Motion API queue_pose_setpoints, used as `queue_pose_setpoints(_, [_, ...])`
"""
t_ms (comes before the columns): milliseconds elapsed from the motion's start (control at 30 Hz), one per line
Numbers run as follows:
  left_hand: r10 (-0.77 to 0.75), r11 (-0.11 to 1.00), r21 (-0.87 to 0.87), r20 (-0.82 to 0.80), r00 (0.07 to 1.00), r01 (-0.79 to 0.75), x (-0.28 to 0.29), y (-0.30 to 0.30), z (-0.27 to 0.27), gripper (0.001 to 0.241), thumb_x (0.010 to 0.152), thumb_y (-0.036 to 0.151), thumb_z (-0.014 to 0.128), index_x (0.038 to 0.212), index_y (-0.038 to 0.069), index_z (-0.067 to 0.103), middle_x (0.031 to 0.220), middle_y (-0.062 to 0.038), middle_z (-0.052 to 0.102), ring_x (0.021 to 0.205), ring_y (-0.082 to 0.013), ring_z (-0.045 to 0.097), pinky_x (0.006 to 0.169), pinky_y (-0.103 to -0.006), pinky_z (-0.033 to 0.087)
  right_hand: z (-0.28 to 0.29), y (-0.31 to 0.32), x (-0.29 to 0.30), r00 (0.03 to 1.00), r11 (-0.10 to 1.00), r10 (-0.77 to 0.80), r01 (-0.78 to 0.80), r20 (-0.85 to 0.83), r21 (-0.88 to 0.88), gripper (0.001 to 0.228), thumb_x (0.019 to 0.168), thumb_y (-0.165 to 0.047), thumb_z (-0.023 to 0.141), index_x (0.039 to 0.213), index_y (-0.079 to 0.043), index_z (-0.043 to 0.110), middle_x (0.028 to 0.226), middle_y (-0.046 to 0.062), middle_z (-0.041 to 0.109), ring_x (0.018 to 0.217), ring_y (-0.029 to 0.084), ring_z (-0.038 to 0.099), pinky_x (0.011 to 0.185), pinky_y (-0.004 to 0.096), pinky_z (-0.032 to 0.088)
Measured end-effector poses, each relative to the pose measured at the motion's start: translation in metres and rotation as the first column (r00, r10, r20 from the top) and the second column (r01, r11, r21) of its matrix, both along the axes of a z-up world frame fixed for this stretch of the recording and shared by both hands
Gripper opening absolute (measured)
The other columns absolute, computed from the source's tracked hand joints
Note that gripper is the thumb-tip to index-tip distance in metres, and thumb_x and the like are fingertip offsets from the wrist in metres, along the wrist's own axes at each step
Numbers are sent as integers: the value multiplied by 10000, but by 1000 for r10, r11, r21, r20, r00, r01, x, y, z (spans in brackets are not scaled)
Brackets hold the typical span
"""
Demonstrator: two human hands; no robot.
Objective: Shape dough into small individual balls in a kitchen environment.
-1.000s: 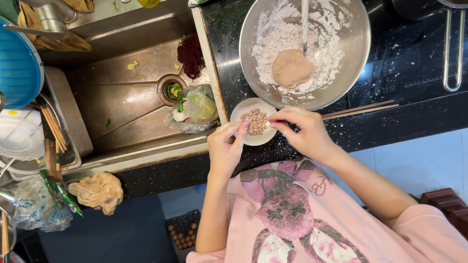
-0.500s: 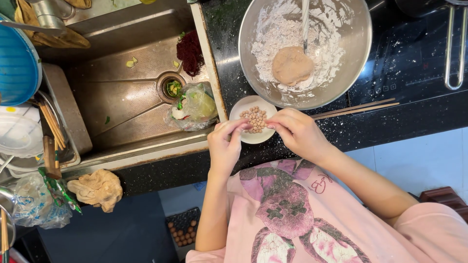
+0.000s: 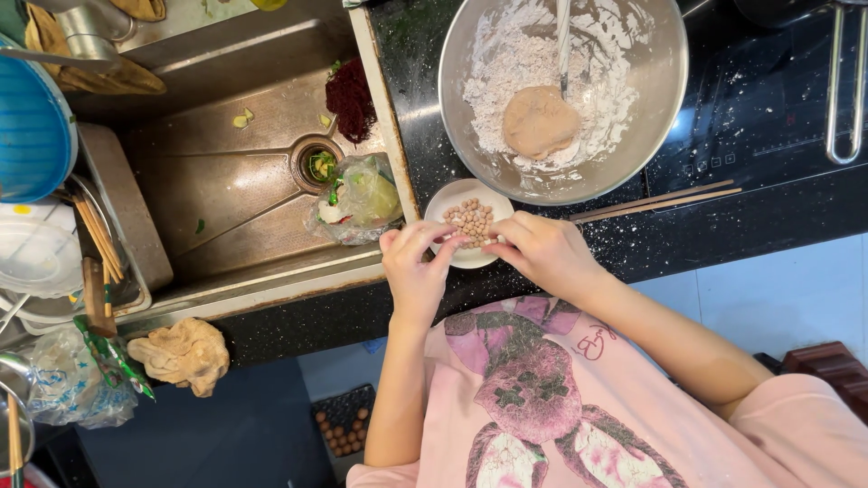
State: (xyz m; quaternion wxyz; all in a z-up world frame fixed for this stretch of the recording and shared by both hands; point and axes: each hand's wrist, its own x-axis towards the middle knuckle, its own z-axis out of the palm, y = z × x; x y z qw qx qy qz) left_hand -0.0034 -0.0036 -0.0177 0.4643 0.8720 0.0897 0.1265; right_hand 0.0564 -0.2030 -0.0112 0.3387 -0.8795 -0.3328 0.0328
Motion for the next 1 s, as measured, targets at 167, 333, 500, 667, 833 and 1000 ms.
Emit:
queue_pose_setpoints(167, [-8,994,110,-43,999,12,0,0,-7,104,841,193,829,923,147,785,1023,-37,551,883,-216,542,860,-350,408,-5,0,-2,998,995,-57,57,-3,-87,182,891,-275,789,1001,-137,744,769,71,652,668,267,688,567,386,533])
queue_pose_setpoints(333, [-15,980,197,-105,994,36,7,-2,-8,183,779,242,868,884,141,758,1021,-40,567,876,-232,520,835,-373,405,-6,-1,0,996,995,-90,90,-8,-46,200,890,-243,773,1060,-139,763,759,62,669,661,260,689,560,379,539])
queue_pose_setpoints(500, [-149,981,98,-160,976,165,17,-2,9,345,789,168,832,1121,122,755,853,-36,578,794,-219,578,793,-374,424,15,-8,4,991,990,-92,101,-92,95,232,888,-198,784,1111,-138,779,719,57,666,594,204,660,557,341,527])
queue_pose_setpoints(667, [-186,982,28,-59,981,188,45,-9,47,259,866,149,813,1116,135,746,855,-36,606,796,-219,600,788,-355,487,19,-40,64,945,932,-301,320,-128,172,194,969,-173,779,1139,-82,756,945,75,702,749,159,658,680,290,534])
queue_pose_setpoints(833, [-360,929,124,70,930,350,113,-35,39,218,927,127,766,1136,99,712,923,-67,624,911,-257,646,854,-387,503,-12,-45,118,928,930,-366,363,-67,-56,310,958,-207,803,1204,-24,758,1013,117,652,894,227,630,795,371,528])
queue_pose_setpoints(1000, [-408,858,311,-74,910,410,181,-64,-16,227,802,24,694,1026,41,731,959,-145,623,937,-346,636,813,-451,523,-37,-33,125,948,922,-317,305,-12,-239,194,878,-127,743,1034,-12,736,1021,150,628,963,321,634,833,432,533])
